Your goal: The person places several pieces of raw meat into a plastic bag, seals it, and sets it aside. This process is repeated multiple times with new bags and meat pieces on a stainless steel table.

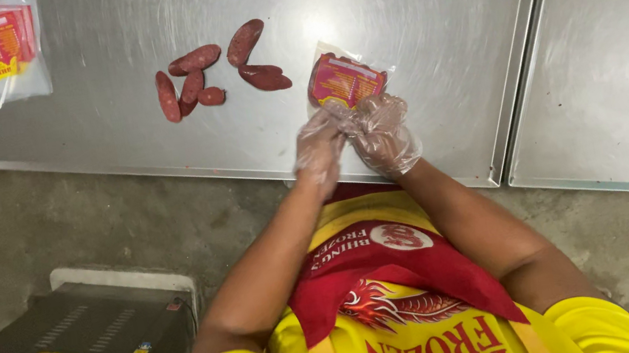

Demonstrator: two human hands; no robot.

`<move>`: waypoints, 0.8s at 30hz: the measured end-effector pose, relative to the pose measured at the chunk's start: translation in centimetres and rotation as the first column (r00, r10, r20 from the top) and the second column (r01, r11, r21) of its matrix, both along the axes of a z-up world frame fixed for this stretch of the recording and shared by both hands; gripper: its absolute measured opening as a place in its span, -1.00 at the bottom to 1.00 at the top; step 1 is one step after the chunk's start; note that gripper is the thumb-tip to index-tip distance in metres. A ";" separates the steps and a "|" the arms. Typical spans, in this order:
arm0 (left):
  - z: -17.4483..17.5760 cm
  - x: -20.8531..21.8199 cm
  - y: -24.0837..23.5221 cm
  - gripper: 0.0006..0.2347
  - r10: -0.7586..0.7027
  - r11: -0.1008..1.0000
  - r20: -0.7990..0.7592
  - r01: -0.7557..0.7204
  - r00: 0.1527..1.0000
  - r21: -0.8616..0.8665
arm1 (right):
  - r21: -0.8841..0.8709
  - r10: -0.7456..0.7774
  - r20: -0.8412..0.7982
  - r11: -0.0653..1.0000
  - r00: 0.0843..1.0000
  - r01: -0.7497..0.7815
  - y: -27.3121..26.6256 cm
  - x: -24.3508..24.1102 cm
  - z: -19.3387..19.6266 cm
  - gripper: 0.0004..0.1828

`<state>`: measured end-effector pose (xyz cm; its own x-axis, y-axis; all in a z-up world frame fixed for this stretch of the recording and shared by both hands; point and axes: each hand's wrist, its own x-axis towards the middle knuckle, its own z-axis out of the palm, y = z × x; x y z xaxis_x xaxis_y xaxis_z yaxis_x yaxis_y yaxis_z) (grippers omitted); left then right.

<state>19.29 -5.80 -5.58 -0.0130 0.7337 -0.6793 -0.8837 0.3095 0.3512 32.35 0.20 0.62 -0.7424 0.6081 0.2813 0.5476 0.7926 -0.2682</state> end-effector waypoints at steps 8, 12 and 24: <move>3.1 -14.5 3.1 -0.86 0.020 0.907 -0.959 0.408 -0.281 -0.101 | -0.019 0.003 0.000 1.000 1.000 -0.003 0.2 -1.1 1.2 -0.62; 4.3 -15.8 4.4 -0.89 -0.022 0.802 -0.905 0.533 -0.424 -0.269 | -0.288 -0.114 0.120 0.947 0.986 0.145 -0.4 -1.1 -0.8 -0.63; 0.0 -14.6 -0.5 -0.65 0.061 0.812 -0.902 0.547 -0.428 -0.205 | 0.059 -0.151 0.012 0.987 0.988 0.150 -1.1 -0.5 -2.2 -0.55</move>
